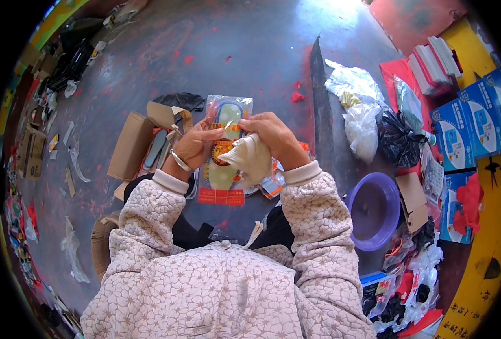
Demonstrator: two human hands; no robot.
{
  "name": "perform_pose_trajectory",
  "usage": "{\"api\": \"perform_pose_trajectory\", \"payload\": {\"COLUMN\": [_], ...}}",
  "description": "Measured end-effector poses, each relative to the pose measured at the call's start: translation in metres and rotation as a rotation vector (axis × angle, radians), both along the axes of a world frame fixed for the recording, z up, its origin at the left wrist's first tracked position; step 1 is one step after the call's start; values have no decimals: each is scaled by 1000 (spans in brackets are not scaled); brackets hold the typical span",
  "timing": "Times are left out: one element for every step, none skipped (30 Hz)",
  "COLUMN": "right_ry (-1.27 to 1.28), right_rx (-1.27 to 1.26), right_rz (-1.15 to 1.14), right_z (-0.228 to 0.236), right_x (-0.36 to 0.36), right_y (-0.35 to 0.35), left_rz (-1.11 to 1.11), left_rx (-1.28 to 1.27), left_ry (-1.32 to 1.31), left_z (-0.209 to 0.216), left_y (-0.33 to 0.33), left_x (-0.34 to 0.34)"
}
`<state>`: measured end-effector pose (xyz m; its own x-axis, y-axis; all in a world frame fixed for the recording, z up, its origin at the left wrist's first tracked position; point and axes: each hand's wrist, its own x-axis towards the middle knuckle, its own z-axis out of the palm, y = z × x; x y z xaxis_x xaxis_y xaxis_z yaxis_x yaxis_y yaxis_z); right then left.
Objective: The person sits on the floor and wipes several shoe insoles with a cloth. They pick up each insole, wipe both sides, and place them into a cardboard box. The person also wipes the plastic packaging of the insoles before placing them in the box.
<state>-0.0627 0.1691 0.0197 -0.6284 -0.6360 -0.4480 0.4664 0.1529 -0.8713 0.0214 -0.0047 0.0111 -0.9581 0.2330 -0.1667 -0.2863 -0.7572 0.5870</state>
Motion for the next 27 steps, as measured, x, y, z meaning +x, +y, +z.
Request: {"api": "perform_pose_trajectory", "payload": {"right_ry": [62,122,208,294,381,362,342,322,484,645,805,1148,1386,1432,1405,1379,1424,1470,1429,1384,1155,922,694,636,578,515,421], "right_rx": [67,133,181,230,279,159,38,-81,-54,-25,2,91,48,242,279,315,432,550,630,707,552,399,256,227,199,173,170], "right_rz": [-6,-7,-82,-157,-232,-371,-510,-652,-634,-611,-588,-434,-286,-78,-106,-133,-228,-325,-397,-464,-544,-609,-660,-592,-523,-459,-336], "right_z": [-4,-7,-6,-2,3,7,11,17,27,34,36,32,18,19,16,10,1,-12,-27,-37,-31,-24,-17,-17,-17,-19,-14], "right_x": [-3,-6,-12,-20,-26,-29,-32,-32,-23,-9,5,14,17,26,24,19,4,-18,-42,-58,-58,-56,-56,-53,-49,-42,-30], "right_y": [1,2,6,14,21,25,28,31,24,10,-4,-15,-22,-26,-25,-25,-19,-8,12,29,30,31,32,30,28,25,16], "left_rz": [24,51,81,94,109,124,143,135,128,121,79,32,-15,-24,-32,-39,-86,-76,-72,-65,16,108,199,295,324,350,381], "left_rx": [-6,-13,-20,-34,-47,-60,-76,-83,-89,-95,-83,-73,-63,-79,-94,-110,-183,-148,-114,-78,-86,-94,-91,-94,-50,-35,-23], "left_ry": [-24,-49,-74,-100,-126,-151,-167,-172,-183,-194,-151,-108,-66,-55,-43,-31,-22,-19,-10,-3,-26,-71,-110,-157,-139,-130,-121], "left_z": [-4,-11,-14,-13,-10,-9,-10,-11,-15,-18,-20,-19,-19,-17,-16,-15,-13,-8,2,6,-1,-5,-8,-12,-21,-23,-23], "left_y": [1,2,1,0,-2,-3,-2,0,3,6,10,14,17,18,18,17,14,14,16,16,11,9,11,11,9,6,3], "left_x": [-1,-3,-3,-3,-2,-1,-2,-3,-3,-3,-2,-2,-1,1,6,9,9,9,8,7,4,3,-2,-3,-8,-10,-11]}}
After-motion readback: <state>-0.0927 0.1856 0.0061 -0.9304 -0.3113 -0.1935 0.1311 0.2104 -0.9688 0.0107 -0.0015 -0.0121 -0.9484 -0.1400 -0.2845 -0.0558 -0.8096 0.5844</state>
